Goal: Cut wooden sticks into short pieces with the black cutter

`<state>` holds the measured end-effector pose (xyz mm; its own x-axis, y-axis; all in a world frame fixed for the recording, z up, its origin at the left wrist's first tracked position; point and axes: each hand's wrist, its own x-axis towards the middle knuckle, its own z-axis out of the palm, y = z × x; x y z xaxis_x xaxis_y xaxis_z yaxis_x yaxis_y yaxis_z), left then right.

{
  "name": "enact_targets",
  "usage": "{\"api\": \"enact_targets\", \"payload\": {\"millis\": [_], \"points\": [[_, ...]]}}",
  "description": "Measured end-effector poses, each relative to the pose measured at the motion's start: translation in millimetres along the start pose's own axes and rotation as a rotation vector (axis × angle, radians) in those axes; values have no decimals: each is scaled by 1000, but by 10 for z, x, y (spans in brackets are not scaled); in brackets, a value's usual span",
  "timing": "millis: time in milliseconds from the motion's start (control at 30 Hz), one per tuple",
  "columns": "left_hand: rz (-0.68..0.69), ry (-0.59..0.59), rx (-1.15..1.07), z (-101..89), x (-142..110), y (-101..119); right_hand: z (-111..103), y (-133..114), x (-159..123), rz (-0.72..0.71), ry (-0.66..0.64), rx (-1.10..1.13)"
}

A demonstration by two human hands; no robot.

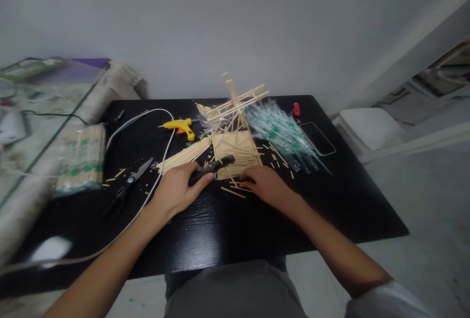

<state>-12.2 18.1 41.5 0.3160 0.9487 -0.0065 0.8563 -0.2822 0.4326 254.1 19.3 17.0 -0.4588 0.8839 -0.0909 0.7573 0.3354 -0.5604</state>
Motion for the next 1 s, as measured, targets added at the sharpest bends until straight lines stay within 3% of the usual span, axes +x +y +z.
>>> {"api": "enact_targets", "payload": {"millis": [133, 267, 333, 1000], "points": [[10, -46, -45, 34, 3, -10, -27, -127, 6, -24, 107, 331], [-2, -73, -74, 81, -15, -56, 32, -252, 44, -31, 40, 806], [-7, -86, -84, 102, -27, -85, 71, -296, 68, -5, 17, 930], [2, -95, 9, 189, -62, -141, 195, -346, 103, 55, 68, 911]]}}
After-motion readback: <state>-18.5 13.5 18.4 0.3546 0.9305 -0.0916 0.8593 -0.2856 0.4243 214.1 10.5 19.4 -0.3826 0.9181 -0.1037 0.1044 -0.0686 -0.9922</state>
